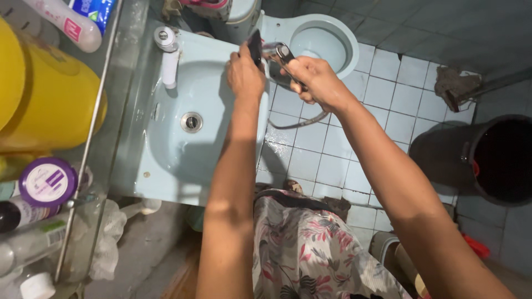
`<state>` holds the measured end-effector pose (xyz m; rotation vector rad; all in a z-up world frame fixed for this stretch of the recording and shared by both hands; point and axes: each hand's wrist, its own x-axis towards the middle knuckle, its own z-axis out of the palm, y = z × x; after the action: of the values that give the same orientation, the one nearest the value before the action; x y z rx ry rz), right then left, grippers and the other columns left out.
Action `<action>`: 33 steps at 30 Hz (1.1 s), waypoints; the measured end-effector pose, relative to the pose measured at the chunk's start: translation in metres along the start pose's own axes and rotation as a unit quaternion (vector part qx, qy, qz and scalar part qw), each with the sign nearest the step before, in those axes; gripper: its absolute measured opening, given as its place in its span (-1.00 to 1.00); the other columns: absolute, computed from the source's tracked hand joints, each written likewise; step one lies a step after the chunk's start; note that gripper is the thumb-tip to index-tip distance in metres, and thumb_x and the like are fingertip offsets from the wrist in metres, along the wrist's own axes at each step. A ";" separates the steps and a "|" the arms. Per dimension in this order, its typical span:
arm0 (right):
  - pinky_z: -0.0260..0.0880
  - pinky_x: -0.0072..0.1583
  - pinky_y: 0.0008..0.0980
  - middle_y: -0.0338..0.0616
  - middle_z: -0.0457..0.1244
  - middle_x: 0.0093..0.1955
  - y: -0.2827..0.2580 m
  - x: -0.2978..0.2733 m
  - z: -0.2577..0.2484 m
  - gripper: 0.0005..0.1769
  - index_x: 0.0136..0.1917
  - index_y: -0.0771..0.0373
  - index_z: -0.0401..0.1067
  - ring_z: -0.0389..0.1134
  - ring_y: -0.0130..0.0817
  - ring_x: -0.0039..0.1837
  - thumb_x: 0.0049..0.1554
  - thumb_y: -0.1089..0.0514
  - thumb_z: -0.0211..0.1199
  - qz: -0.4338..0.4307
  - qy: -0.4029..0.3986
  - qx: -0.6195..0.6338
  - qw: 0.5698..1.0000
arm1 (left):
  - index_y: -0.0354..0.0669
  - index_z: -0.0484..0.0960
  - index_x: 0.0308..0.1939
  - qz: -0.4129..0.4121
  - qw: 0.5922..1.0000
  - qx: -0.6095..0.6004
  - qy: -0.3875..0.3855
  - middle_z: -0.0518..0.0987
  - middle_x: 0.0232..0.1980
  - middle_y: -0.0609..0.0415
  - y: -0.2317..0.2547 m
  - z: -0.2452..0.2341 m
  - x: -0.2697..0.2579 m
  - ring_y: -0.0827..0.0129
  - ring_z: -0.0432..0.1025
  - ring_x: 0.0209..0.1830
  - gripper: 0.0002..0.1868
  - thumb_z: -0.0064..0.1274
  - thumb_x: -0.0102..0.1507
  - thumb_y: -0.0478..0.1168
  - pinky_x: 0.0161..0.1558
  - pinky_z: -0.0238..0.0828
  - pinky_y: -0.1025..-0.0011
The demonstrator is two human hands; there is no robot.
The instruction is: The person scrubs a bathroom sink with a red brush, then rinses the sink and brush using a handheld shower head. The person repeatedly scrubs and rinses the sink basin and drain area.
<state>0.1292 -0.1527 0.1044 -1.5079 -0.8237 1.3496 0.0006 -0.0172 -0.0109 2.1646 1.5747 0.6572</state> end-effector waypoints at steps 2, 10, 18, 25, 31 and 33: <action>-0.07 -0.43 -0.57 -0.33 0.15 -0.38 0.003 -0.007 -0.001 -0.59 0.04 0.27 0.42 0.00 -0.63 -0.45 0.27 -0.13 0.08 0.005 0.000 -0.003 1.000 | -0.02 0.47 0.21 0.019 1.000 0.006 0.003 0.51 0.02 -0.15 0.002 -0.001 -0.009 -0.13 0.44 0.06 -0.41 0.26 0.09 -0.24 0.03 0.42 0.02; -0.03 -0.40 -0.61 -0.34 0.16 -0.37 0.018 -0.041 0.002 -0.57 0.05 0.28 0.43 0.02 -0.65 -0.42 0.30 -0.14 0.08 0.001 -0.056 -0.053 0.997 | -0.02 0.53 0.19 0.089 0.994 0.048 0.034 0.50 -0.06 -0.09 0.001 0.000 -0.076 -0.02 0.42 0.00 -0.55 0.09 0.20 -0.18 -0.03 0.36 0.01; -0.04 -0.39 -0.62 -0.36 0.14 -0.37 0.014 -0.073 0.021 -0.62 0.05 0.25 0.44 0.00 -0.66 -0.41 0.31 -0.11 0.06 0.033 -0.091 -0.067 0.993 | -0.12 0.51 0.22 0.113 0.984 0.119 0.074 0.49 0.15 -0.07 -0.010 -0.019 -0.153 0.06 0.41 0.14 -0.55 0.03 0.22 -0.29 0.11 0.31 0.05; -0.03 -0.40 -0.61 -0.37 0.14 -0.38 0.020 -0.079 0.049 -0.59 0.08 0.25 0.45 0.02 -0.65 -0.41 0.30 -0.13 0.06 0.034 -0.145 -0.088 0.985 | -0.11 0.46 0.32 0.101 0.991 0.067 0.059 0.48 0.08 -0.09 -0.024 -0.079 -0.226 0.02 0.40 0.09 -0.36 0.09 0.12 -0.32 0.06 0.33 0.09; 0.01 -0.39 -0.59 -0.37 0.12 -0.39 0.032 -0.089 0.096 -0.58 0.12 0.30 0.47 0.02 -0.64 -0.42 0.30 -0.10 0.09 0.038 -0.256 -0.058 0.964 | -0.14 0.51 0.21 0.105 0.990 0.060 0.076 0.47 0.00 -0.09 -0.045 -0.112 -0.270 0.01 0.38 -0.03 -0.42 0.09 0.06 -0.32 -0.06 0.31 0.03; 0.00 -0.39 -0.60 -0.38 0.11 -0.39 0.033 -0.094 0.112 -0.57 0.14 0.31 0.48 0.02 -0.65 -0.41 0.31 -0.10 0.09 0.040 -0.287 -0.063 0.955 | -0.10 0.50 0.22 0.084 0.991 0.062 0.080 0.46 0.01 -0.03 -0.052 -0.118 -0.285 0.04 0.38 0.00 -0.46 0.09 0.12 -0.34 -0.04 0.32 0.06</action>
<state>-0.0006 -0.2284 0.1106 -1.2585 -1.2363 1.8642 -0.1821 -0.2701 0.0153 2.4096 1.5597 0.8228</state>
